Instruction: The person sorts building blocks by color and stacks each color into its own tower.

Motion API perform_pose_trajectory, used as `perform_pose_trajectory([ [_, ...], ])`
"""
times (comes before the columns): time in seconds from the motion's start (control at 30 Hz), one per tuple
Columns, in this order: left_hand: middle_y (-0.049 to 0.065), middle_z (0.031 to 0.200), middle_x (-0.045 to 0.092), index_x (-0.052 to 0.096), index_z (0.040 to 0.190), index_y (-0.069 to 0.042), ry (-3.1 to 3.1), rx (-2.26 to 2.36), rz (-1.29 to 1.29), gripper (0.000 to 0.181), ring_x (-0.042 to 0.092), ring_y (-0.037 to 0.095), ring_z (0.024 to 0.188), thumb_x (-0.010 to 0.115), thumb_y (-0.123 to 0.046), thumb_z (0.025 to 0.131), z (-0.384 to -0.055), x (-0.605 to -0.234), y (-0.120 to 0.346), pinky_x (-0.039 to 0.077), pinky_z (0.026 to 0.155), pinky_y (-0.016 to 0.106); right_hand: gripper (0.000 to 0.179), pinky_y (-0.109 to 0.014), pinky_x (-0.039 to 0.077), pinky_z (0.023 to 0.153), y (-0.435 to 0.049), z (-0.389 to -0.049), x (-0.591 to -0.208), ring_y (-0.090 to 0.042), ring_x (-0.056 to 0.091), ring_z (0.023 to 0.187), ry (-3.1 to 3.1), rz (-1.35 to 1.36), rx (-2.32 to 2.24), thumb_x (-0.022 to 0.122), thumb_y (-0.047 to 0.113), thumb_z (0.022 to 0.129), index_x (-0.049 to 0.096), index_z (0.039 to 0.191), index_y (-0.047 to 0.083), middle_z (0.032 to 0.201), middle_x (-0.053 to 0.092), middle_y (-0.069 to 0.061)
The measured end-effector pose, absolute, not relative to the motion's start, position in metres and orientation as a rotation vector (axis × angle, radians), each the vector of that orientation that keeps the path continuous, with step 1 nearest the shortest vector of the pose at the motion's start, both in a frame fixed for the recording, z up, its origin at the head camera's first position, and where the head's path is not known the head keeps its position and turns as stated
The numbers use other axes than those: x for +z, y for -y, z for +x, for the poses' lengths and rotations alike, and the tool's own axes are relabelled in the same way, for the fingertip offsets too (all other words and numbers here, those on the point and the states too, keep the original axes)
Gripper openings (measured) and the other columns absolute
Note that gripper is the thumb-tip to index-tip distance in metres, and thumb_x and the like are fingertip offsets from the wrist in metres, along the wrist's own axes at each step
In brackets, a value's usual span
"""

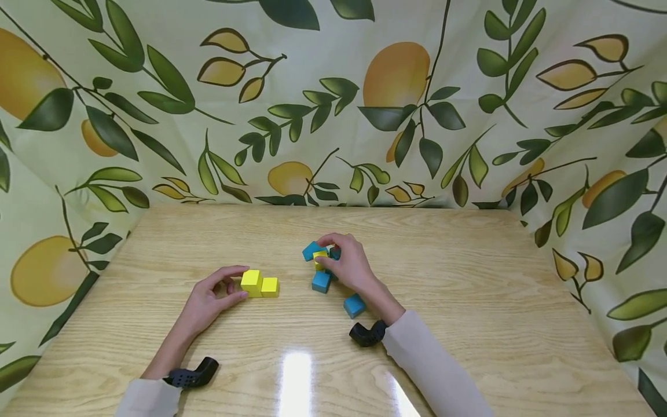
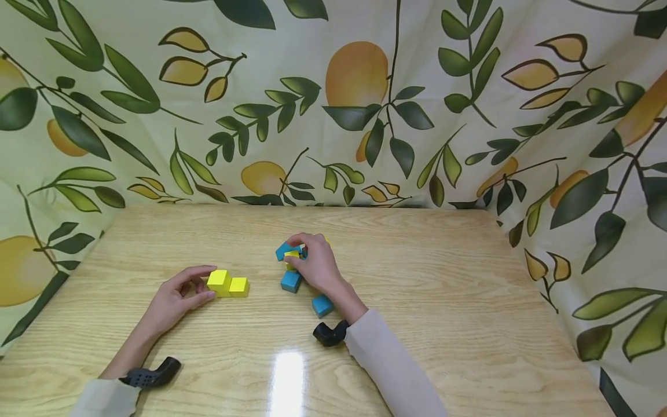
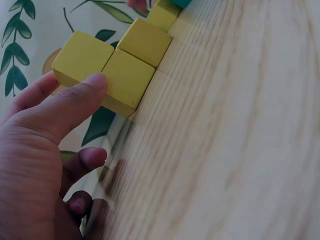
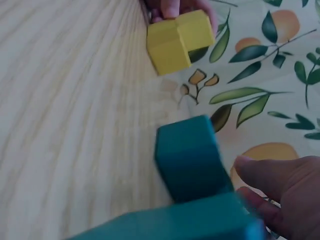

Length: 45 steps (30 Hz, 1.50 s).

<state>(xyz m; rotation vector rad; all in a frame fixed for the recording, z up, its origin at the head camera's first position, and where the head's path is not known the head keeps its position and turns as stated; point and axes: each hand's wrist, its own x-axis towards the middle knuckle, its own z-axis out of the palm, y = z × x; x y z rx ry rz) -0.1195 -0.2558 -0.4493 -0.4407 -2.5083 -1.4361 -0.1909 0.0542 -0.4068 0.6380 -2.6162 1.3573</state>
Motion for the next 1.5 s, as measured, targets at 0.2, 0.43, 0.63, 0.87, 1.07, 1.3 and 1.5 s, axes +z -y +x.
perform_pose_trajectory([
  [0.2, 0.003, 0.083, 0.059, 0.064, 0.123, -0.016, 2.514, -1.429, -0.434, 0.047, 0.049, 0.014, 0.072, 0.078, -0.006, 0.079, -0.1198, -0.4482, 0.256, 0.038, 0.061, 0.025, 0.03, -0.034, 0.04, 0.088, -0.0565, -0.1996, -0.4168, -0.021, 0.054, 0.1, 2.694, 0.673, 1.274, 0.08, 0.016, 0.079, 0.07, 0.106, 0.008, 0.107, 0.068, -0.003],
  [0.43, 0.002, 0.083, 0.058, 0.064, 0.123, -0.016, 2.511, -1.455, -0.426, 0.048, 0.049, 0.014, 0.073, 0.078, -0.006, 0.079, -0.1188, -0.4467, 0.2557, 0.038, 0.061, 0.025, 0.034, -0.036, 0.04, 0.081, -0.0562, -0.1993, -0.4185, -0.023, 0.045, 0.095, 2.739, 0.703, 1.166, 0.079, 0.019, 0.08, 0.071, 0.112, 0.009, 0.113, 0.066, -0.005],
  [0.63, 0.002, 0.083, 0.057, 0.063, 0.124, -0.017, 2.523, -1.456, -0.411, 0.048, 0.049, 0.014, 0.073, 0.078, -0.007, 0.079, -0.117, -0.4459, 0.2554, 0.038, 0.062, 0.026, 0.033, -0.037, 0.037, 0.081, -0.0553, -0.1984, -0.4185, -0.024, 0.043, 0.093, 2.768, 0.707, 1.123, 0.079, 0.018, 0.08, 0.071, 0.111, 0.01, 0.114, 0.065, -0.006],
  [0.87, 0.001, 0.082, 0.058, 0.063, 0.124, -0.018, 2.534, -1.457, -0.402, 0.048, 0.049, 0.014, 0.073, 0.078, -0.008, 0.079, -0.1165, -0.4458, 0.2558, 0.038, 0.062, 0.026, 0.035, -0.039, 0.036, 0.083, -0.0551, -0.1984, -0.4168, -0.024, 0.044, 0.096, 2.829, 0.675, 1.011, 0.079, 0.022, 0.08, 0.07, 0.112, 0.01, 0.114, 0.064, -0.007],
  [1.07, 0.001, 0.082, 0.057, 0.063, 0.124, -0.017, 2.521, -1.459, -0.42, 0.048, 0.049, 0.014, 0.073, 0.078, -0.007, 0.079, -0.1178, -0.4454, 0.2559, 0.038, 0.062, 0.026, 0.034, -0.037, 0.036, 0.081, -0.0552, -0.1985, -0.4134, -0.023, 0.044, 0.093, 2.838, 0.677, 0.996, 0.078, 0.024, 0.08, 0.071, 0.11, 0.009, 0.111, 0.066, -0.007],
  [1.3, 0.003, 0.083, 0.057, 0.063, 0.124, -0.016, 2.515, -1.468, -0.441, 0.048, 0.049, 0.014, 0.073, 0.077, -0.006, 0.08, -0.1196, -0.447, 0.2554, 0.039, 0.062, 0.025, 0.032, -0.04, 0.036, 0.086, -0.0568, -0.1989, -0.4154, -0.023, 0.046, 0.096, 2.748, 0.769, 1.056, 0.078, 0.023, 0.081, 0.071, 0.109, 0.009, 0.108, 0.066, -0.005],
  [1.5, 0.005, 0.085, 0.058, 0.062, 0.125, -0.013, 2.509, -1.453, -0.475, 0.048, 0.049, 0.015, 0.074, 0.077, -0.006, 0.081, -0.1197, -0.4492, 0.2557, 0.038, 0.063, 0.025, 0.032, -0.035, 0.042, 0.083, -0.0565, -0.1974, -0.4142, -0.02, 0.047, 0.1, 2.682, 0.84, 1.116, 0.078, 0.021, 0.081, 0.07, 0.109, 0.009, 0.105, 0.063, -0.003],
])
